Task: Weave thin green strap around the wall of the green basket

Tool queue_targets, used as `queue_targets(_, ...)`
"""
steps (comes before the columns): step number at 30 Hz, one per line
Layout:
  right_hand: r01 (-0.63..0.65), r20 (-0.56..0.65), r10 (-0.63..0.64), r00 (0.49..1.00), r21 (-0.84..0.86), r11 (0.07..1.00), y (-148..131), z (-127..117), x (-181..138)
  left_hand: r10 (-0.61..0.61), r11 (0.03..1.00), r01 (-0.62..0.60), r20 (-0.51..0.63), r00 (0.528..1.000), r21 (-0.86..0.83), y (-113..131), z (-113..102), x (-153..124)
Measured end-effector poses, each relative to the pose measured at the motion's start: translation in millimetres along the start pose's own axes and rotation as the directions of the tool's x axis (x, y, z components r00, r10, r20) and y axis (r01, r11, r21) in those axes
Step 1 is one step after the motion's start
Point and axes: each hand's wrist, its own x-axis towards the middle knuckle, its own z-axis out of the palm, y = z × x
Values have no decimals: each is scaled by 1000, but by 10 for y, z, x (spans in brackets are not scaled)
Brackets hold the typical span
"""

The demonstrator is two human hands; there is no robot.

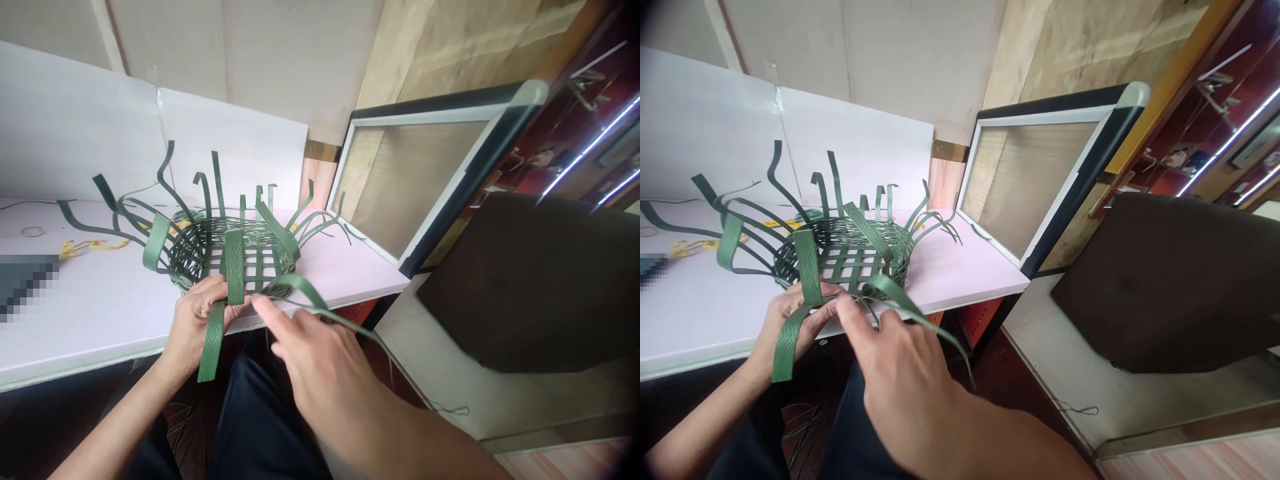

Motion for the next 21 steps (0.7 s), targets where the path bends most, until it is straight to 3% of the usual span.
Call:
queue_targets(5, 149, -82, -175, 981, -253, 956, -165, -407, -146, -37, 999, 38, 27, 999, -29, 37, -21, 30)
queue_targets(8, 130, -132, -190, 973, -367, 921, -154, -580, 39, -36, 999, 37, 42, 998, -31, 39, -21, 46)
queue_targets(11, 85, -164, -160, 973, -390, 917, 100, -646, 343, -46, 999, 46, 41, 998, -13, 21, -17, 54)
queue_targets(13, 4, -130, -45, 990, -298, 955, 414, -564, 491, -62, 998, 62, 35, 997, 1, 13, -14, 59)
queue_targets(15, -140, 2, 141, 990, -102, 985, 762, -351, 515, -74, 997, 74, 34, 997, 1, 18, -11, 70)
queue_targets(18, -398, 293, 327, 899, 229, 888, 1135, 129, 313, -88, 996, 89, 48, 995, -7, 44, -8, 89)
queue_targets(21, -501, 442, 347, 827, 299, 812, 1172, 487, 28, -108, 994, 108, 59, 992, 7, 61, -11, 97)
